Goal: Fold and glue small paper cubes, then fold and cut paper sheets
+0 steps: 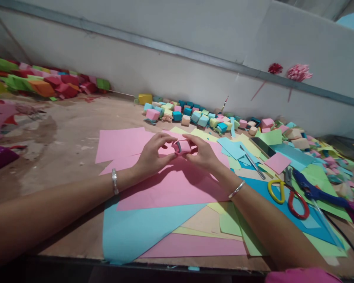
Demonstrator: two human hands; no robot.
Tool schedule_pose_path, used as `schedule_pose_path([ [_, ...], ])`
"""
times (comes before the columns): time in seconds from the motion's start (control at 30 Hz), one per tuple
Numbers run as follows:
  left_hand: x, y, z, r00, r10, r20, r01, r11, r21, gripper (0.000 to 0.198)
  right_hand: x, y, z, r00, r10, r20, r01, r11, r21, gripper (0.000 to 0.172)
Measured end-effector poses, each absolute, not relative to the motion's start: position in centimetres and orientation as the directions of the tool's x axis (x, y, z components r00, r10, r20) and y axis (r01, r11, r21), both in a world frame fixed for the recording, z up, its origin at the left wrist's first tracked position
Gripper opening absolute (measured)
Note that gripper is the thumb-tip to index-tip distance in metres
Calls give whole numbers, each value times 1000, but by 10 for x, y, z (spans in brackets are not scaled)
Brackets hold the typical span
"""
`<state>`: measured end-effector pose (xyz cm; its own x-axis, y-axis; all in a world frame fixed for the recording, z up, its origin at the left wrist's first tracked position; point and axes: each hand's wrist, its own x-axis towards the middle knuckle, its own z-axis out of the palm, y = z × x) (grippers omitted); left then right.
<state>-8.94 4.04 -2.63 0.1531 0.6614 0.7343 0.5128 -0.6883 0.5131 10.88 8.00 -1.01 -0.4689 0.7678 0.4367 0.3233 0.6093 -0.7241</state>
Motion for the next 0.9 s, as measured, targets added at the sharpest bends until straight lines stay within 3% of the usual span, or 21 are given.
schedule_pose_path([
  [0.1,-89,40,-26,167,657,735,499,-700,511,38,109,82,-14,-439,778,449,290,596,-749,56],
  [0.3,-88,40,-28,146,686,713,476,-680,557,41,108,79,-10,-451,785,424,210,555,-805,43],
  [0.47,-88,40,-32,158,762,629,467,-618,632,54,105,73,-9,-468,787,402,111,503,-857,45],
  [0.63,-87,44,-38,92,812,577,517,-534,669,64,109,75,0,-427,798,426,152,528,-836,44],
  [0.73,-87,43,-38,84,832,548,535,-501,680,48,114,96,20,-380,801,463,239,569,-787,43],
  [0.9,-86,35,-37,315,785,534,533,-612,585,20,107,169,54,-412,771,485,477,636,-606,47],
])
